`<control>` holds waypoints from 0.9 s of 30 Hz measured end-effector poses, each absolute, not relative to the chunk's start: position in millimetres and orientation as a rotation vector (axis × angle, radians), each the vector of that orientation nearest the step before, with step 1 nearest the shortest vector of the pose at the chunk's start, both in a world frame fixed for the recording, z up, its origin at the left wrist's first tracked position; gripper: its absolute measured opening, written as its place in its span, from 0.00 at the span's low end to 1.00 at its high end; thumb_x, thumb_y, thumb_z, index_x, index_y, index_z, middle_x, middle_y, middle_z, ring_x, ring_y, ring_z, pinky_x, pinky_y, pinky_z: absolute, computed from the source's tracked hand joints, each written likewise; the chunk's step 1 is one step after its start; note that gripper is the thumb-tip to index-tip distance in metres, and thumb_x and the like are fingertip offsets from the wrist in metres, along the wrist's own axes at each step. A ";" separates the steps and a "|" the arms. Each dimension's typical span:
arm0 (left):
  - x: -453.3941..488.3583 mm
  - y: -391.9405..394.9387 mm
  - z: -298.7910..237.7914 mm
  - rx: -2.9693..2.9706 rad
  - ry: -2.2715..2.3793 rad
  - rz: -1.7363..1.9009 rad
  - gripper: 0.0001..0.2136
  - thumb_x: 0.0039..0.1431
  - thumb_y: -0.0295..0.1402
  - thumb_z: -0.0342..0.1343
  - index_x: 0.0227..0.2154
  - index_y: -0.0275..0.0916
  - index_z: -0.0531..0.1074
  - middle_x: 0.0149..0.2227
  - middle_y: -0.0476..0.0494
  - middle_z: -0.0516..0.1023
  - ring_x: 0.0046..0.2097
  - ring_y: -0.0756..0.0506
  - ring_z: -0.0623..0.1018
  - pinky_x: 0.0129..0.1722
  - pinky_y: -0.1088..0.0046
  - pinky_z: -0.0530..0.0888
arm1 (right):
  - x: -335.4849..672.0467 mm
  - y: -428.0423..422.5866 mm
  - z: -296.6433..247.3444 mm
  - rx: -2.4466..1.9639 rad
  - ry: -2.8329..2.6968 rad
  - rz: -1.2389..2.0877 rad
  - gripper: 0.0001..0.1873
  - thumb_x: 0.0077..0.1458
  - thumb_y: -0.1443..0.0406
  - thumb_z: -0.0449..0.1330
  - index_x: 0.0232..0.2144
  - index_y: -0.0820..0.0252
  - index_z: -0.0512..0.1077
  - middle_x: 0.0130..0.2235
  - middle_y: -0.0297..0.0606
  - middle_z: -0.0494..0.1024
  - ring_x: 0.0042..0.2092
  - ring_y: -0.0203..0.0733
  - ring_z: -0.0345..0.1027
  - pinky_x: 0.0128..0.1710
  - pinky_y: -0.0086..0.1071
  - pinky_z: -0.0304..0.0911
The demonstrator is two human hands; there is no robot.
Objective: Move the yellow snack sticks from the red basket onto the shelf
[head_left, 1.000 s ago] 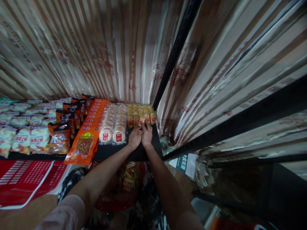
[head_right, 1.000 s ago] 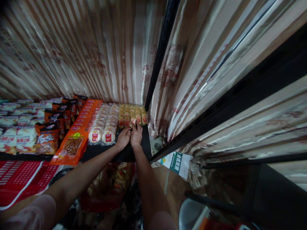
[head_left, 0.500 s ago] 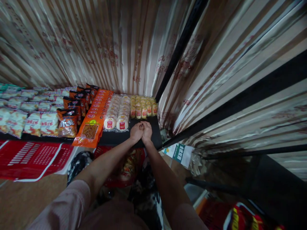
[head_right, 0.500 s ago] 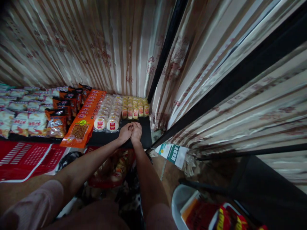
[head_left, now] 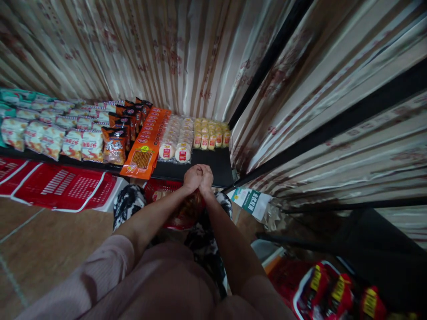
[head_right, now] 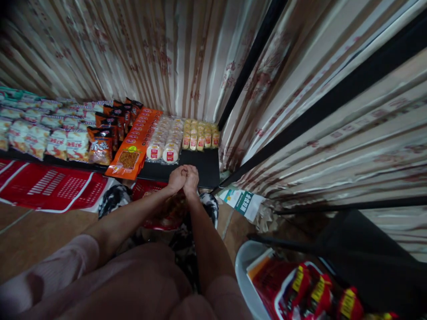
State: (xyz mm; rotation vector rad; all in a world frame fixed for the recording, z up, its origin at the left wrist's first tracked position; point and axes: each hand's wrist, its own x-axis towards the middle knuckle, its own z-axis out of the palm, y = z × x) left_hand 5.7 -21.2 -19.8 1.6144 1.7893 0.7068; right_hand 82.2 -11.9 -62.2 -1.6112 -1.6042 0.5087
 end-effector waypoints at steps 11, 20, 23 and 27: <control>-17.9 -59.9 -27.6 1.677 1.781 0.743 0.13 0.56 0.27 0.42 0.37 0.37 0.71 0.40 0.43 0.76 0.40 0.48 0.73 0.43 0.74 0.68 | 62.7 -52.5 -70.6 -1.582 -1.636 0.462 0.16 0.51 0.70 0.48 0.39 0.61 0.72 0.41 0.40 0.71 0.42 0.38 0.63 0.45 0.29 0.59; -36.4 -93.5 -54.4 1.699 1.767 0.620 0.14 0.56 0.26 0.42 0.41 0.37 0.71 0.43 0.42 0.75 0.43 0.47 0.74 0.47 0.73 0.67 | 53.1 -91.8 -93.6 -1.554 -1.747 0.488 0.17 0.52 0.70 0.48 0.41 0.57 0.71 0.44 0.39 0.70 0.46 0.39 0.62 0.46 0.31 0.59; -42.2 -103.3 -67.0 1.692 1.769 0.508 0.15 0.57 0.26 0.42 0.42 0.37 0.71 0.44 0.42 0.75 0.46 0.48 0.73 0.49 0.74 0.66 | 50.1 -101.7 -108.5 -1.566 -1.835 0.526 0.16 0.52 0.70 0.49 0.41 0.60 0.72 0.43 0.41 0.71 0.45 0.40 0.63 0.47 0.31 0.58; -48.4 -111.2 -89.6 1.616 1.773 0.296 0.16 0.59 0.26 0.40 0.44 0.33 0.70 0.46 0.36 0.74 0.49 0.47 0.72 0.51 0.73 0.65 | 42.9 -109.7 -137.1 -1.673 -1.947 0.669 0.16 0.51 0.72 0.49 0.40 0.61 0.72 0.42 0.43 0.72 0.43 0.39 0.64 0.45 0.31 0.60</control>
